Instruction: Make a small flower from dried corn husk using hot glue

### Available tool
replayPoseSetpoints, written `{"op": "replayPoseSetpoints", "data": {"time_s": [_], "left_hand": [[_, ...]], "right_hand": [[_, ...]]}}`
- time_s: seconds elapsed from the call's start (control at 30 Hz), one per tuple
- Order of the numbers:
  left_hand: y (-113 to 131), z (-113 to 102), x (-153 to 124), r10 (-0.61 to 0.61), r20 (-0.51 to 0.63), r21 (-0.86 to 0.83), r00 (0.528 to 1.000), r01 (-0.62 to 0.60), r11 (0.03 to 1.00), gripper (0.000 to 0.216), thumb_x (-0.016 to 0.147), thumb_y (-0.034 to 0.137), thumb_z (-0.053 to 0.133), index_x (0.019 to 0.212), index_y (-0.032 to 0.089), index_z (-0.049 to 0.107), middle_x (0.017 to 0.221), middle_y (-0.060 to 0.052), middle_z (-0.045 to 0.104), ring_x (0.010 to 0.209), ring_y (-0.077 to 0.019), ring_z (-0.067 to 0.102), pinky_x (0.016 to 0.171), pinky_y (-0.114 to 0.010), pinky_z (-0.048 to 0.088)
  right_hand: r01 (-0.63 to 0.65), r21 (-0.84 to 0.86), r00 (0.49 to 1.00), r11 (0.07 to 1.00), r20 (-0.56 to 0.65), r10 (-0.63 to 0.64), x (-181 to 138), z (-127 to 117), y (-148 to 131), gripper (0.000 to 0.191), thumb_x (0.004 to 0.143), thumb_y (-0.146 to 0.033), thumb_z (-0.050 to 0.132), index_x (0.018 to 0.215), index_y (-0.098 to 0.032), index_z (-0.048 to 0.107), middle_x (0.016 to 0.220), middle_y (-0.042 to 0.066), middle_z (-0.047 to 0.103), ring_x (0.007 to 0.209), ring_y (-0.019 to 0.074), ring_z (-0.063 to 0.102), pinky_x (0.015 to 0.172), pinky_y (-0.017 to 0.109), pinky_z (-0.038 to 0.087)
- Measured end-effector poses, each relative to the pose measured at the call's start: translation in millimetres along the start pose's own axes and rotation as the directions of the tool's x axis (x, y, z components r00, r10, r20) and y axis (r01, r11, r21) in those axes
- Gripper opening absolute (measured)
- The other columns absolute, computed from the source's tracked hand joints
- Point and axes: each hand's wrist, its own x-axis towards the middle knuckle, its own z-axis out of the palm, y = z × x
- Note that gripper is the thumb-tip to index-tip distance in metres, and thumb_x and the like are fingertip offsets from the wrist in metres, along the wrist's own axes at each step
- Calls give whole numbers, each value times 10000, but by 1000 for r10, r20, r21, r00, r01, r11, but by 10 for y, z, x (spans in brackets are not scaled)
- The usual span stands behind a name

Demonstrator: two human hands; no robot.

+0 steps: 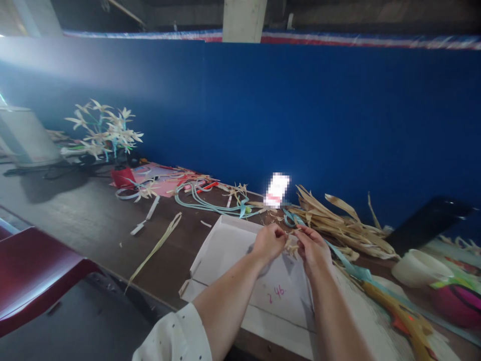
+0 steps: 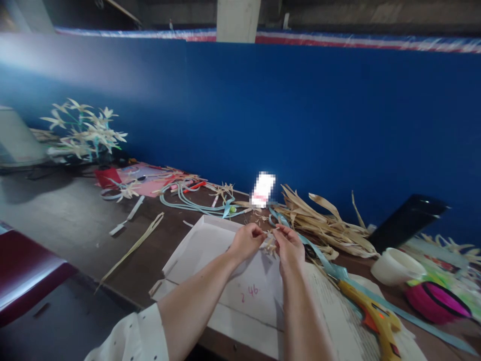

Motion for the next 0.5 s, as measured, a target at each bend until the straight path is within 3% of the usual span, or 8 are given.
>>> {"op": "replayPoseSetpoints", "data": {"time_s": [0.3,0.5], "left_hand": [[-5,3,9,-11,-8,17,1000,11,1000,140,744,318,596,734,181,626,738,-7,654,683,-131,560,616,-229,387],[-20,25,8,-29,1,-61,1000,29,998,113,715,277,619,760,173,615,764,-12,665,706,-134,581,644,-237,418]], "right_hand": [[24,33,1000,999,0,-24,9,-5,26,481,454,-293,838,871,-151,647,597,-41,552,406,33,350,332,159,199],[47,-4,999,999,-23,-47,11,-5,27,477,468,-323,838,871,-150,651,604,-31,558,406,31,355,327,151,197]]}}
